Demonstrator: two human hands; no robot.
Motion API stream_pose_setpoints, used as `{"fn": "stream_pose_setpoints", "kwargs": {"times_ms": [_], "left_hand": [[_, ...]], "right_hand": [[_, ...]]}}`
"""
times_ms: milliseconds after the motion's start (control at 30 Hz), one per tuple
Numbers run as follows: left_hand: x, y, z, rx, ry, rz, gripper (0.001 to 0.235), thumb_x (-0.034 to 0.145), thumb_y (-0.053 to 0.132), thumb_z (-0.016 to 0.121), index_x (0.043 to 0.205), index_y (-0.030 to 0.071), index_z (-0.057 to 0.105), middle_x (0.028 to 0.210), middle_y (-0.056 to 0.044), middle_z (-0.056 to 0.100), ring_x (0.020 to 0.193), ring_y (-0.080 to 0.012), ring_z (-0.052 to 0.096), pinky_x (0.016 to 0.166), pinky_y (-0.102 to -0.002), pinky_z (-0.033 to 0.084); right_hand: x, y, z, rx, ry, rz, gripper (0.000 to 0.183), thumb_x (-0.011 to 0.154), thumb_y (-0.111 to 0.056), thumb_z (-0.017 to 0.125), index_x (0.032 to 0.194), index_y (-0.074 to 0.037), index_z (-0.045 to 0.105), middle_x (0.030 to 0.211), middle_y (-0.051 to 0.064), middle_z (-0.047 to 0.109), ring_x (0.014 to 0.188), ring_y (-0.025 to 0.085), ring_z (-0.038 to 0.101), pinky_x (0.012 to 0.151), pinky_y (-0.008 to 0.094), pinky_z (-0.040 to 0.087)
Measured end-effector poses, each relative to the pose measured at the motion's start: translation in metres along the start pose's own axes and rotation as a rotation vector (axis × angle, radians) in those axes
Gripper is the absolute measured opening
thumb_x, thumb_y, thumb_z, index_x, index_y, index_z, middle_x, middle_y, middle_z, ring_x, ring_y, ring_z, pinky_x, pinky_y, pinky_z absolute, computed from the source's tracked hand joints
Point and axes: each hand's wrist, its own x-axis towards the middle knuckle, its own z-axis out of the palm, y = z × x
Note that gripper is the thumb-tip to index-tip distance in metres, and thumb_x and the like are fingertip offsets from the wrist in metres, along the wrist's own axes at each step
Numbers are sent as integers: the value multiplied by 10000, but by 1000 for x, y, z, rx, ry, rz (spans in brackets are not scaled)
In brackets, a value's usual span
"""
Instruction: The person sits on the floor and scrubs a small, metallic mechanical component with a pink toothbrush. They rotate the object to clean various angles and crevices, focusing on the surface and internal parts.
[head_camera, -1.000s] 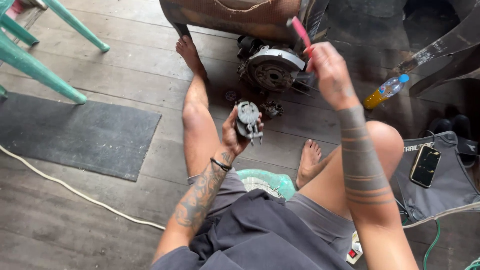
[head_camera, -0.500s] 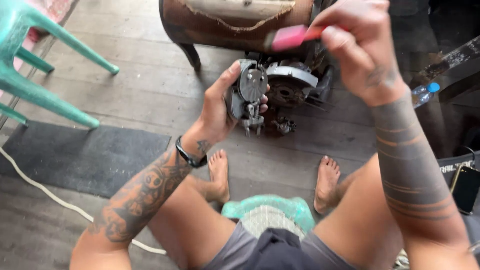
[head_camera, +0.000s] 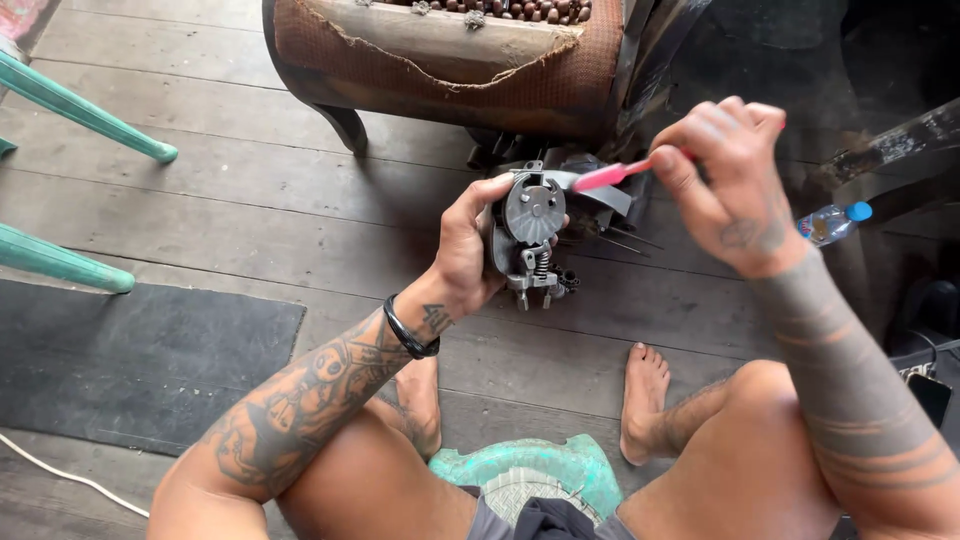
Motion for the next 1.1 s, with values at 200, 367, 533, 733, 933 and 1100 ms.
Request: {"fn": "stream_pose_setpoints", "kwargs": {"times_ms": [200,367,533,733,933,1100], "left_hand": [[-14,-2,5,72,-104,-25,504,902,351,572,1164,-61,696,1031,-191,760,907,-305,734,852,-348,557],[-22,3,1,88,-50,-15,503,884,380,582,1178,-12,693,1023,-159,754,913,-308,732,754,-364,567],[-29,8,-4,148,-60,-32,373,904,380,595,1070,64,703,907,-29,736,715,-144,663,549,-280,503],[-36,6,-6,82,31,-105,463,823,364,726,1138,24,730,1062,-189,757,1018,-305,730,960,-486,572],[-33,4,-3,124,30,-124,434,833,362,750,1113,31,729,1030,-197,756,975,-334,746,874,-471,610],[-35,9,3,73,73,-121,464,844,435,726,1106,52,733,1084,-175,763,1029,-329,735,924,-496,592]], "right_hand": [[4,-15,15,72,-160,-92,283,1101,-361,516,1005,-139,662,902,-9,587,893,220,501,969,416,232],[-1,7,12,-38,13,-57,283,1131,-354,572,995,-123,663,925,-11,590,912,227,498,972,424,235],[4,-28,10,-36,-9,-204,305,1068,-425,571,968,-150,659,936,-3,615,908,223,539,938,423,220],[8,-5,8,-2,184,-167,308,1120,-415,684,1055,-114,688,913,35,559,946,255,527,956,428,272],[12,-33,10,114,105,-271,262,1022,-411,690,978,-153,688,888,32,600,887,261,556,913,414,273],[16,-17,8,64,151,-212,284,1071,-423,668,999,-149,689,897,37,593,911,270,552,936,434,274]]}}
